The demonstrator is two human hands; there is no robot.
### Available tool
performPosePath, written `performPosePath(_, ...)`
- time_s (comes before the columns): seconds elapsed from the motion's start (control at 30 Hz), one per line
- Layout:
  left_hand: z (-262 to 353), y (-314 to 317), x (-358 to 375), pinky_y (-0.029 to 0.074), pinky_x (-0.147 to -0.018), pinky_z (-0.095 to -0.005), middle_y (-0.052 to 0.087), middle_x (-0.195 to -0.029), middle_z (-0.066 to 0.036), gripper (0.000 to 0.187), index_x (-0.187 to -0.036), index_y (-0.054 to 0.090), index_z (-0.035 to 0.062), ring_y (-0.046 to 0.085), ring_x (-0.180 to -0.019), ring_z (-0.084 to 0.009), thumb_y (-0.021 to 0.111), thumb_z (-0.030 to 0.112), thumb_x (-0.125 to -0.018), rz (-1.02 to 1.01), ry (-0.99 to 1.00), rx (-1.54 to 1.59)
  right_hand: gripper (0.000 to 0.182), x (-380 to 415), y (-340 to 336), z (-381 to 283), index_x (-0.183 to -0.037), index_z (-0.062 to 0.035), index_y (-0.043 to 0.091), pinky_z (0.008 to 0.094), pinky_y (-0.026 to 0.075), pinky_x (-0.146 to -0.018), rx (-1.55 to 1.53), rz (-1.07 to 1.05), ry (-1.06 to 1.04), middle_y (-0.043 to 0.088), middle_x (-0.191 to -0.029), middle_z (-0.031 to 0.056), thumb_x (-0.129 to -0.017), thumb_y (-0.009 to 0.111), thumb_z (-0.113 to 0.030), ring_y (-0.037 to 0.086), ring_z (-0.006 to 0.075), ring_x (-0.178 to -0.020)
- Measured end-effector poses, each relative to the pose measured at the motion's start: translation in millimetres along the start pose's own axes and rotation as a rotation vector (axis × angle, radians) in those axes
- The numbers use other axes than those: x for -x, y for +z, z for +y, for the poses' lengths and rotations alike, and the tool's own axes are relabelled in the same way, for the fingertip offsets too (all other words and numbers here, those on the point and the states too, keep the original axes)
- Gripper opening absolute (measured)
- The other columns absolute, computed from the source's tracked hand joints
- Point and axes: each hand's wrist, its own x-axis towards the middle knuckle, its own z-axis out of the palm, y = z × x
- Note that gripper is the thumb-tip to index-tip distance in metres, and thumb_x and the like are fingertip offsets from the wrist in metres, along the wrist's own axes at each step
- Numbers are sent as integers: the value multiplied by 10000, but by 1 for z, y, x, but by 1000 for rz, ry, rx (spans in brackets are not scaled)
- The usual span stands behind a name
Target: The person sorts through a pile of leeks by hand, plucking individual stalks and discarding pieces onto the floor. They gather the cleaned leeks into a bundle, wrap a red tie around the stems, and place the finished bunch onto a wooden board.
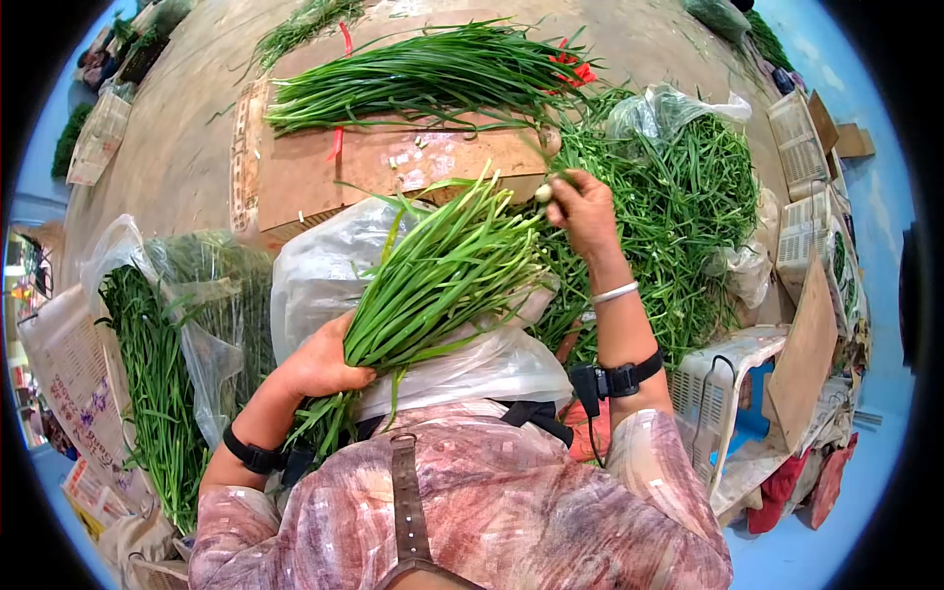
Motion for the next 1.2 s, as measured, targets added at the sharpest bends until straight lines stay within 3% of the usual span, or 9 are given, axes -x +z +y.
performPosePath(0.17,3,1,1,364,-952,-334,543,-1143,-187,712,-1237,407,-33,507,-1084,-263,632,147,-585,4,33,-23,72,-26,-72,18,-885,12,521,157,322,-338,-243,396,6,575,-717,85,-867,538,-55,488,68,-458)
performPosePath(0.23,6,1,2,369,-947,-333,552,-1130,-186,704,-1235,408,-33,513,-1074,-263,630,142,-590,9,14,-21,221,-31,-96,23,-992,25,538,253,460,-445,158,378,71,619,-813,145,-841,595,-126,593,165,-585)
performPosePath(0.3,9,1,0,371,-944,-330,556,-1127,-177,686,-1235,411,-29,514,-1072,-254,624,131,-602,10,45,-63,432,-28,-85,18,-1114,36,524,368,511,-703,1411,201,-32,620,-974,207,-791,659,-216,629,287,-818)
performPosePath(0.33,10,1,0,371,-944,-330,556,-1127,-177,686,-1235,411,-29,514,-1072,-254,624,131,-602,11,43,-62,574,-23,-56,-2,-1176,41,497,403,433,-886,1250,113,31,574,-1093,233,-748,691,-288,559,344,-1020)
performPosePath(0.4,13,2,1,406,-904,-334,586,-1069,-198,678,-1243,405,-29,557,-1021,-262,612,103,-611,42,44,-147,561,-14,-14,-22,-1140,8,544,367,493,-747,1292,-7,-283,593,-1071,195,-700,710,-297,628,289,-826)
performPosePath(0.57,38,-1,6,463,-812,-370,603,-950,-256,675,-1258,382,-29,590,-936,-375,588,41,-620,68,-6,-299,445,-28,34,-35,-1081,-19,584,356,437,-869,930,-548,-745,604,-1050,156,-700,701,-218,579,273,-982)
performPosePath(0.67,38,-6,14,465,-802,-398,584,-982,-259,684,-1262,388,-19,563,-939,-405,580,7,-606,140,67,-472,357,-26,34,-49,-995,6,615,351,467,-808,1034,-915,-376,628,-987,168,-701,693,-181,596,286,-924)
performPosePath(0.97,56,-38,27,450,-625,-385,593,-864,-162,747,-1287,427,73,568,-726,-344,634,-9,-574,601,400,-980,73,48,7,-72,-836,34,630,233,469,-707,266,-625,-186,649,-816,55,-788,622,-20,581,90,-757)
performPosePath(1.2,-6,-34,18,389,-540,-370,492,-731,-109,745,-1331,384,90,464,-572,-301,594,5,-621,657,367,-1108,113,61,-33,-20,-771,-5,596,225,438,-614,8,-552,22,603,-725,28,-792,611,-115,539,93,-649)
